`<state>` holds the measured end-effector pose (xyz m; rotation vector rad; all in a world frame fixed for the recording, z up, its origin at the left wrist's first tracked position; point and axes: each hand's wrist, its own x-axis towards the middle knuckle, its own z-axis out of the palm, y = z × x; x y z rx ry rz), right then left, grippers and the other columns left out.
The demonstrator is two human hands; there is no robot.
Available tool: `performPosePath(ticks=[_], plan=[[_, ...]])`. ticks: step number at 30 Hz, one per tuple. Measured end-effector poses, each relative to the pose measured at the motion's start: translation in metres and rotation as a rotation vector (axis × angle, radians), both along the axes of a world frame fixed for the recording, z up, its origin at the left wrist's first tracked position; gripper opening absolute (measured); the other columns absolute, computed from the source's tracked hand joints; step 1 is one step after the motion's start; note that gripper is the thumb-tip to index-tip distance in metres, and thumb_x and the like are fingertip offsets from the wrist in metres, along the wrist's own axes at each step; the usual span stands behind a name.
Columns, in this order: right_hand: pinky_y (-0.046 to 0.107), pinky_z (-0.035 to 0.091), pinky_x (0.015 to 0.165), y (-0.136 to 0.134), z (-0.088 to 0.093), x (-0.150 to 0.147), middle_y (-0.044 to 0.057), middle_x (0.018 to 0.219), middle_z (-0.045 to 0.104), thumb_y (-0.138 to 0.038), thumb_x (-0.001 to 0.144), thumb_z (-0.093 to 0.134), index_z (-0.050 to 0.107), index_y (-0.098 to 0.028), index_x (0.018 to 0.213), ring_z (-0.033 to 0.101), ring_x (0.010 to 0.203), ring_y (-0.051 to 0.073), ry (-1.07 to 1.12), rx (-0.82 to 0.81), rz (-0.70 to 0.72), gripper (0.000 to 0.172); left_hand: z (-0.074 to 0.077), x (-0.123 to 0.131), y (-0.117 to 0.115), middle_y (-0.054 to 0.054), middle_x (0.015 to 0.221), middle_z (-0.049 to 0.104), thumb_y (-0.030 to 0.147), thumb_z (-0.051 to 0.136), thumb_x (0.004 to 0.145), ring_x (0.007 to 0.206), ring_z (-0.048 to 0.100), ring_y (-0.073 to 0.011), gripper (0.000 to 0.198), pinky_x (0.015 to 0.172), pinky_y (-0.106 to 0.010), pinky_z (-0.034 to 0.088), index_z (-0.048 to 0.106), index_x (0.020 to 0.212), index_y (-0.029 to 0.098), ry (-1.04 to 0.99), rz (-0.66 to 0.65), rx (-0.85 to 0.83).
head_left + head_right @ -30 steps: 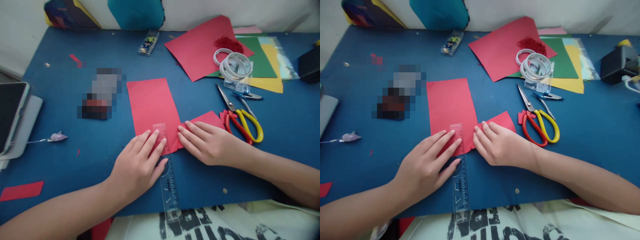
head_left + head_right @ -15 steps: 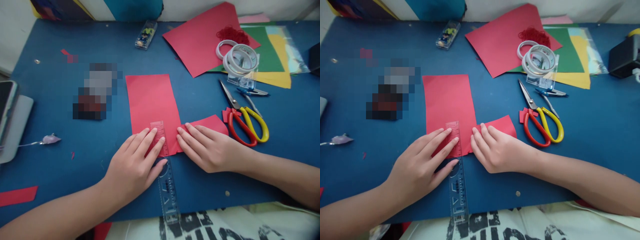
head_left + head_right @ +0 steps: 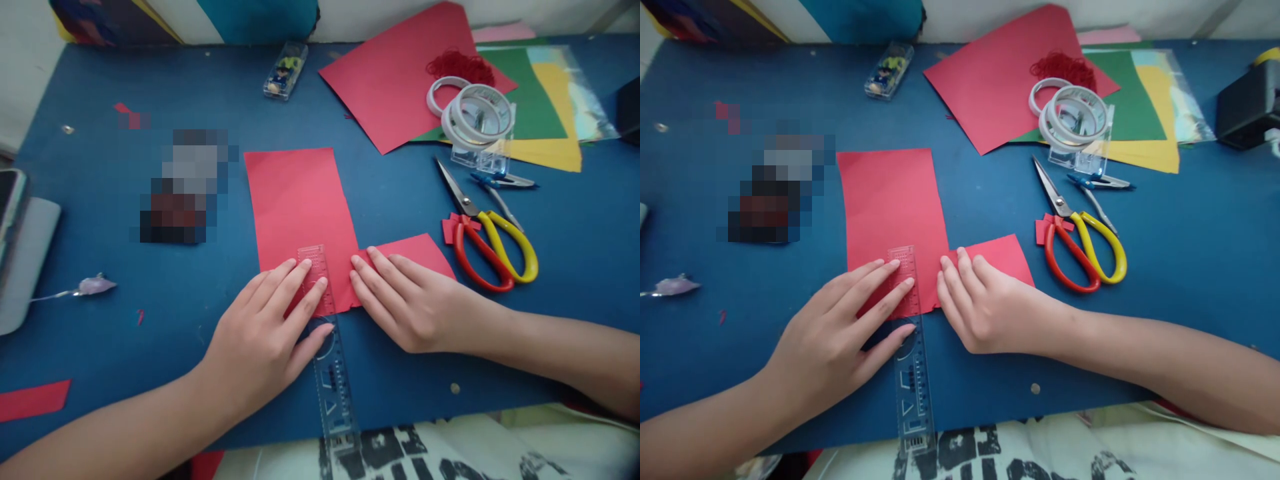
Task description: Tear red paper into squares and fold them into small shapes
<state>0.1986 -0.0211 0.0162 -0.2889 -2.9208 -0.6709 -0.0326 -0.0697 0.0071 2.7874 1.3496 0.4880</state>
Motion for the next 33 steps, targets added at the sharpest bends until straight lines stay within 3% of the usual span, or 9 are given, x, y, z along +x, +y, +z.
performPosePath(ticks=[33], plan=[[0.041, 0.057, 0.076, 0.0023, 0.0, 0.0009, 0.024, 0.107, 0.067, -0.011, 0.089, 0.042, 0.062, 0.004, 0.108, 0.067, 0.095, 0.033, 0.012, -0.018, 0.011, 0.031, 0.0007, 0.0007, -0.0012, -0.018, 0.123, 0.062, 0.028, 0.062, 0.083, 0.111, 0.059, -0.0332, 0.037, 0.09, -0.049, 0.053, 0.063, 0.116, 0.009, 0.013, 0.007, -0.011]])
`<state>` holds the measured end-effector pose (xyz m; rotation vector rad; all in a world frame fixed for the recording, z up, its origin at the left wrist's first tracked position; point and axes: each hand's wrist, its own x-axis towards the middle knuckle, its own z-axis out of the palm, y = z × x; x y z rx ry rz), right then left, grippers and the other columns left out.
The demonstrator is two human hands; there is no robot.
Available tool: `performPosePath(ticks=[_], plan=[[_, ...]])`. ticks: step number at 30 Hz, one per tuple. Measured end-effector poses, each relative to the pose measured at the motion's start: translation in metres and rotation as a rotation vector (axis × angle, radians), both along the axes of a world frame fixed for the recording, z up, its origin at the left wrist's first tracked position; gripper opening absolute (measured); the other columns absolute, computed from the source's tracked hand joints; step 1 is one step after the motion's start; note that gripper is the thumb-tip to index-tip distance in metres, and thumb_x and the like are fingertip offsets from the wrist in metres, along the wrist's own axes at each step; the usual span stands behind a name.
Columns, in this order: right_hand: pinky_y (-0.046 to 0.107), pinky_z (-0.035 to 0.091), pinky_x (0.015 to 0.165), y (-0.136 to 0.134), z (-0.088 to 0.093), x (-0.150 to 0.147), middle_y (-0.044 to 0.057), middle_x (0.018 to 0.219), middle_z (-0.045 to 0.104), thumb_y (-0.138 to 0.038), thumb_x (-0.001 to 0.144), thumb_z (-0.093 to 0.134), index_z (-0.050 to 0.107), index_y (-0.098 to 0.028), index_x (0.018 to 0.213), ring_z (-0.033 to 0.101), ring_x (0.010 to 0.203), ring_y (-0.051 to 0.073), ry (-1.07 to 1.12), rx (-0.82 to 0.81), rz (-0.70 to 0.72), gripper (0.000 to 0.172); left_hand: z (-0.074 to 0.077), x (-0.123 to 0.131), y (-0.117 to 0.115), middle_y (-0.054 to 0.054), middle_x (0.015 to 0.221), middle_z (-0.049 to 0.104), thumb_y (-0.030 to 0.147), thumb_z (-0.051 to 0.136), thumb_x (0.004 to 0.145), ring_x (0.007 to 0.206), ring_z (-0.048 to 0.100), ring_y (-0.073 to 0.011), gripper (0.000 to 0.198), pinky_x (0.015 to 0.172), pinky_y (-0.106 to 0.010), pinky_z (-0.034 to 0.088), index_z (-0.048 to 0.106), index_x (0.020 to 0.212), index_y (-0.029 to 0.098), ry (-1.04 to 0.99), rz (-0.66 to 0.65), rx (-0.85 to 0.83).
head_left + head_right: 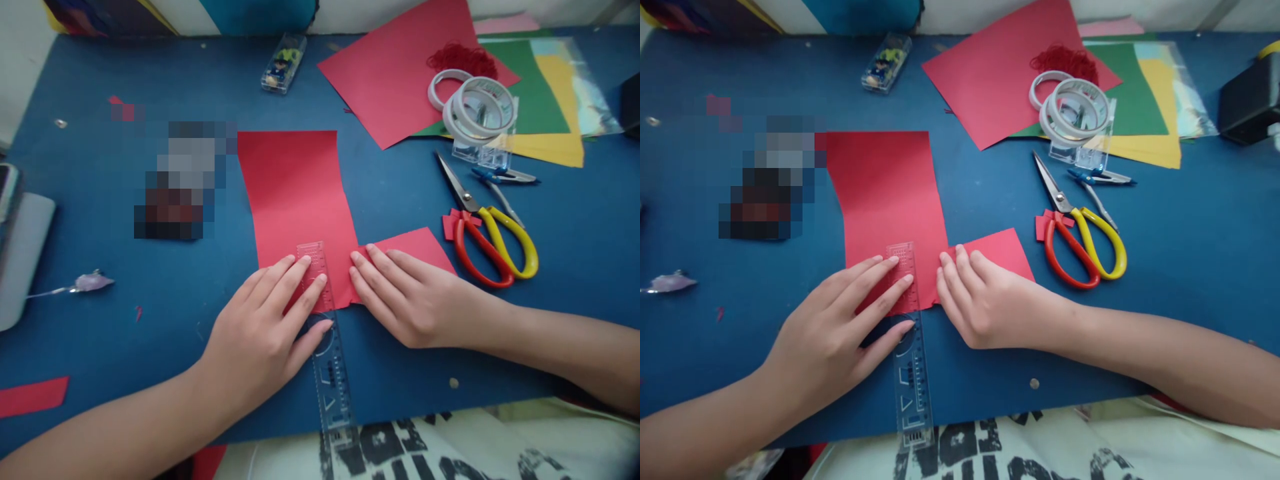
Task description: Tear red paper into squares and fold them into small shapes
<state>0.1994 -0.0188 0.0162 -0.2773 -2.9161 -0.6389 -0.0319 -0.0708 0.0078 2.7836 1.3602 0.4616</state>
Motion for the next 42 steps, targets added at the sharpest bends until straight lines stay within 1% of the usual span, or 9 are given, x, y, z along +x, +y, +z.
performPosePath(ticks=[5, 7, 13, 25, 29, 33, 36, 39, 42], plan=[[0.043, 0.056, 0.077, 0.008, -0.004, -0.001, 0.013, 0.106, 0.07, -0.012, 0.091, 0.043, 0.065, -0.007, 0.103, 0.067, 0.093, 0.027, 0.155, -0.153, 0.089, 0.025, -0.001, 0.0, 0.0, -0.018, 0.124, 0.061, 0.028, 0.062, 0.083, 0.111, 0.059, -0.0341, 0.039, 0.089, -0.049, 0.053, 0.062, 0.116, 0.009, -0.011, 0.004, -0.008], [0.043, 0.055, 0.078, 0.012, -0.008, -0.002, 0.011, 0.103, 0.07, -0.012, 0.091, 0.045, 0.065, -0.008, 0.101, 0.067, 0.091, 0.025, 0.2, -0.191, 0.105, 0.023, -0.001, 0.0, 0.0, -0.018, 0.123, 0.062, 0.029, 0.062, 0.083, 0.11, 0.059, -0.0341, 0.038, 0.089, -0.049, 0.053, 0.062, 0.115, 0.008, -0.01, 0.002, -0.005], [0.039, 0.054, 0.073, 0.014, -0.016, -0.001, 0.012, 0.102, 0.07, -0.012, 0.093, 0.042, 0.064, -0.009, 0.103, 0.065, 0.091, 0.023, 0.26, -0.199, 0.135, 0.024, -0.002, -0.001, -0.001, -0.02, 0.122, 0.062, 0.029, 0.061, 0.083, 0.11, 0.06, -0.0343, 0.037, 0.09, -0.049, 0.052, 0.062, 0.114, 0.008, -0.008, -0.001, 0.0], [0.036, 0.054, 0.067, 0.014, -0.01, -0.002, 0.012, 0.099, 0.071, -0.01, 0.091, 0.045, 0.063, -0.006, 0.102, 0.067, 0.089, 0.024, 0.211, -0.205, 0.144, 0.021, -0.001, -0.002, -0.001, -0.02, 0.122, 0.061, 0.028, 0.06, 0.084, 0.112, 0.058, -0.0349, 0.036, 0.09, -0.049, 0.052, 0.063, 0.113, 0.007, -0.006, -0.019, 0.005], [0.036, 0.054, 0.069, 0.014, -0.011, 0.0, 0.012, 0.1, 0.07, -0.01, 0.092, 0.045, 0.063, -0.008, 0.103, 0.066, 0.09, 0.022, 0.209, -0.187, 0.141, 0.021, 0.003, -0.009, 0.003, -0.017, 0.119, 0.063, 0.014, 0.05, 0.087, 0.107, 0.06, -0.0323, 0.033, 0.086, -0.048, 0.052, 0.06, 0.117, 0.007, 0.037, -0.076, 0.005], [0.035, 0.055, 0.071, 0.014, -0.011, 0.0, 0.011, 0.101, 0.07, -0.011, 0.092, 0.047, 0.063, -0.01, 0.103, 0.066, 0.09, 0.021, 0.207, -0.167, 0.137, 0.02, 0.005, -0.016, 0.01, -0.013, 0.116, 0.065, 0.004, 0.041, 0.085, 0.104, 0.059, -0.0284, 0.039, 0.085, -0.045, 0.051, 0.058, 0.119, 0.006, 0.103, -0.138, 0.01], [0.036, 0.055, 0.071, 0.014, -0.011, -0.001, 0.011, 0.101, 0.071, -0.01, 0.09, 0.049, 0.063, -0.008, 0.102, 0.066, 0.089, 0.022, 0.217, -0.173, 0.144, 0.019, 0.008, -0.018, 0.011, -0.013, 0.111, 0.065, 0.01, 0.044, 0.087, 0.099, 0.059, -0.0283, 0.038, 0.082, -0.045, 0.05, 0.057, 0.123, 0.01, 0.136, -0.138, 0.01], [0.034, 0.055, 0.072, 0.014, -0.013, -0.002, 0.01, 0.099, 0.071, -0.016, 0.091, 0.053, 0.064, -0.01, 0.1, 0.066, 0.089, 0.02, 0.255, -0.182, 0.137, 0.016, 0.012, -0.022, 0.006, -0.015, 0.104, 0.065, 0.026, 0.048, 0.09, 0.093, 0.06, -0.0285, 0.034, 0.08, -0.047, 0.05, 0.061, 0.119, 0.012, 0.152, -0.083, -0.002], [0.031, 0.055, 0.074, 0.014, -0.015, -0.003, 0.007, 0.095, 0.072, -0.026, 0.091, 0.057, 0.065, -0.012, 0.097, 0.066, 0.089, 0.017, 0.301, -0.189, 0.12, 0.017, 0.013, -0.029, -0.007, -0.018, 0.119, 0.061, 0.029, 0.054, 0.089, 0.11, 0.057, -0.0323, 0.029, 0.091, -0.051, 0.048, 0.064, 0.109, 0.011, 0.147, -0.037, 0.047]])
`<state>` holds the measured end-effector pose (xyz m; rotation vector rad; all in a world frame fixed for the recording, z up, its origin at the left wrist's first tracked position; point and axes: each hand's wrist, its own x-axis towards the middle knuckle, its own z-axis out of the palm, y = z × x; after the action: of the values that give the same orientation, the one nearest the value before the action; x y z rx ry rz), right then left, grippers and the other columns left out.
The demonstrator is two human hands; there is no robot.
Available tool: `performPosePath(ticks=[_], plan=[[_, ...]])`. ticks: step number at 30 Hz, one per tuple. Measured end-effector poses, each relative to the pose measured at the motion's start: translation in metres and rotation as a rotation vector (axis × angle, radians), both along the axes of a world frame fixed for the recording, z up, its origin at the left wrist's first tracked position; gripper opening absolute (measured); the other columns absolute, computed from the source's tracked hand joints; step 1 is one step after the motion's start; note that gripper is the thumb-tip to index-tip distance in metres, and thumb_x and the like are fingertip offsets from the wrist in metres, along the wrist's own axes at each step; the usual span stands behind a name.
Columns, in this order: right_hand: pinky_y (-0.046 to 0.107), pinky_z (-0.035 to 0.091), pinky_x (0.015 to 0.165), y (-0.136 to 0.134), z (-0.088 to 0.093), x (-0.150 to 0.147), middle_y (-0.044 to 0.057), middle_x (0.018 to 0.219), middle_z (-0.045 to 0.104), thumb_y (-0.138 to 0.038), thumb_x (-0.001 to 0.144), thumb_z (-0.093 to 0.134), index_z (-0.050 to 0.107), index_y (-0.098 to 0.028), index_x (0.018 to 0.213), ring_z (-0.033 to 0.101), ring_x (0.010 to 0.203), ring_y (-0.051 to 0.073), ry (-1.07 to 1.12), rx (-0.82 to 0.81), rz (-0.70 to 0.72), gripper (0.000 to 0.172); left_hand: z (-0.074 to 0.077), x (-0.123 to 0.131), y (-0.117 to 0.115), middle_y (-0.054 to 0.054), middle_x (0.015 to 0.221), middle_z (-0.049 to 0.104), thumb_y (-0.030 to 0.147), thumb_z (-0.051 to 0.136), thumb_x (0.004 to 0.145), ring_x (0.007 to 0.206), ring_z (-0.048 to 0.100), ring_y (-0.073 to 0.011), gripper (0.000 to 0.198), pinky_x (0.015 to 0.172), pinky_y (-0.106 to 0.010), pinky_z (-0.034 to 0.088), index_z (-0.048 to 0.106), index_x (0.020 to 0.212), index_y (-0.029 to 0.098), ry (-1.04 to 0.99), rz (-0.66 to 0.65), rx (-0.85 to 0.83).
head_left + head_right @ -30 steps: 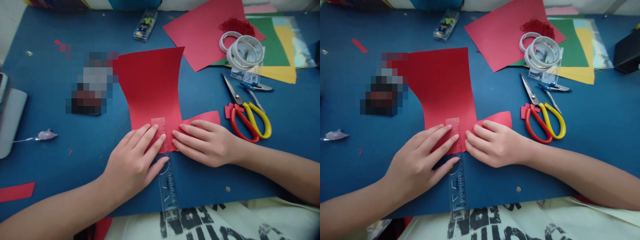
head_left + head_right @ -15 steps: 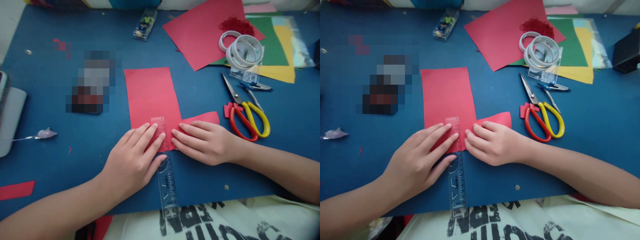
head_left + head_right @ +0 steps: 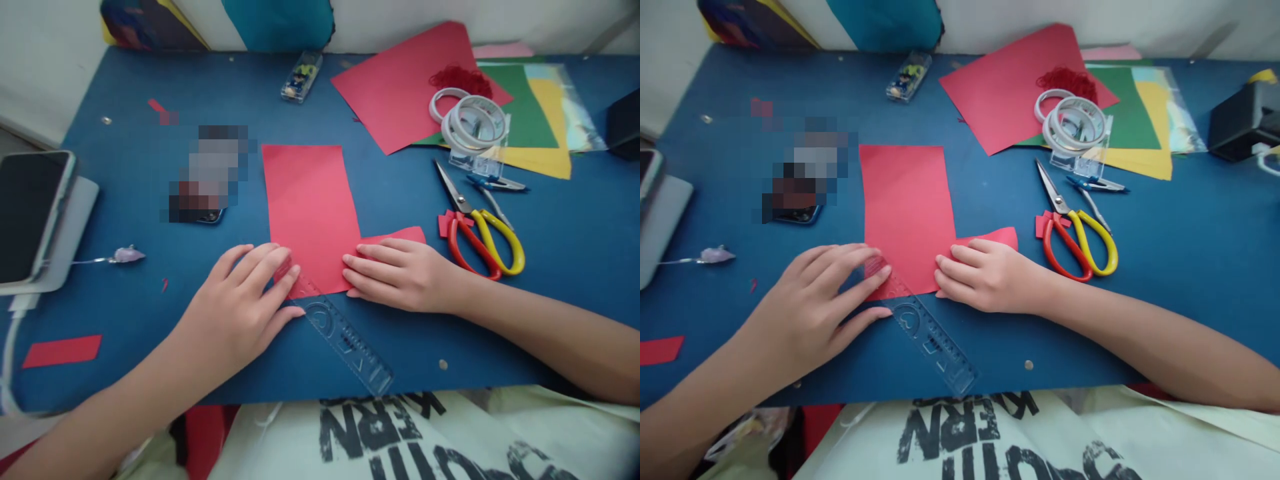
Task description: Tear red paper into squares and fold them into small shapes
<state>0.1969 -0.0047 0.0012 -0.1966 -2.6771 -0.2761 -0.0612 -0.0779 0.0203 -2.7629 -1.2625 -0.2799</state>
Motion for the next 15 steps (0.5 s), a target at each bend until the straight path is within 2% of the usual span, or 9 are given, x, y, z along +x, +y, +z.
performPosePath(ticks=[2, 5, 7, 9, 13, 15], plan=[[0.03, 0.055, 0.075, 0.0, -0.001, -0.001, 0.005, 0.093, 0.072, -0.028, 0.09, 0.057, 0.065, -0.013, 0.095, 0.066, 0.087, 0.016, 0.022, -0.01, -0.005, 0.018, -0.003, -0.006, -0.011, -0.019, 0.121, 0.062, 0.026, 0.057, 0.088, 0.115, 0.057, -0.0321, 0.028, 0.095, -0.049, 0.049, 0.063, 0.107, 0.007, -0.003, -0.038, 0.07], [0.029, 0.056, 0.075, 0.001, -0.002, -0.001, 0.004, 0.092, 0.073, -0.03, 0.089, 0.059, 0.066, -0.013, 0.091, 0.068, 0.085, 0.015, 0.058, -0.045, -0.005, 0.019, -0.009, -0.011, -0.025, -0.022, 0.099, 0.069, 0.019, 0.066, 0.081, 0.096, 0.066, -0.0313, 0.029, 0.082, -0.042, 0.057, 0.063, 0.099, -0.002, 0.021, -0.111, 0.233], [0.029, 0.057, 0.075, 0.001, -0.001, -0.002, 0.005, 0.092, 0.073, -0.032, 0.088, 0.06, 0.067, -0.012, 0.09, 0.068, 0.085, 0.016, 0.069, -0.072, -0.004, 0.021, -0.01, -0.013, -0.033, -0.022, 0.092, 0.071, 0.016, 0.071, 0.076, 0.088, 0.069, -0.0316, 0.029, 0.074, -0.041, 0.06, 0.064, 0.097, -0.004, 0.069, -0.13, 0.299], [0.029, 0.057, 0.076, 0.001, -0.001, -0.002, 0.006, 0.093, 0.073, -0.035, 0.088, 0.06, 0.067, -0.012, 0.09, 0.068, 0.085, 0.017, 0.069, -0.091, -0.002, 0.025, -0.01, -0.014, -0.04, -0.023, 0.094, 0.07, 0.014, 0.071, 0.076, 0.087, 0.069, -0.0325, 0.031, 0.07, -0.041, 0.06, 0.064, 0.101, -0.004, 0.12, -0.133, 0.307], [0.032, 0.057, 0.077, 0.0, 0.0, -0.001, 0.008, 0.094, 0.073, -0.042, 0.088, 0.057, 0.067, -0.012, 0.089, 0.068, 0.087, 0.018, 0.072, -0.119, -0.01, 0.031, -0.007, -0.012, -0.055, -0.026, 0.107, 0.067, 0.006, 0.062, 0.08, 0.101, 0.065, -0.0368, 0.031, 0.077, -0.044, 0.058, 0.062, 0.109, -0.002, 0.163, -0.129, 0.239], [0.032, 0.057, 0.077, 0.0, 0.0, 0.0, 0.008, 0.094, 0.073, -0.041, 0.088, 0.057, 0.067, -0.013, 0.089, 0.068, 0.087, 0.019, 0.073, -0.133, -0.009, 0.03, -0.006, -0.008, -0.065, -0.026, 0.109, 0.066, 0.009, 0.064, 0.08, 0.104, 0.063, -0.0381, 0.032, 0.079, -0.045, 0.058, 0.062, 0.11, -0.002, 0.141, -0.11, 0.208]])
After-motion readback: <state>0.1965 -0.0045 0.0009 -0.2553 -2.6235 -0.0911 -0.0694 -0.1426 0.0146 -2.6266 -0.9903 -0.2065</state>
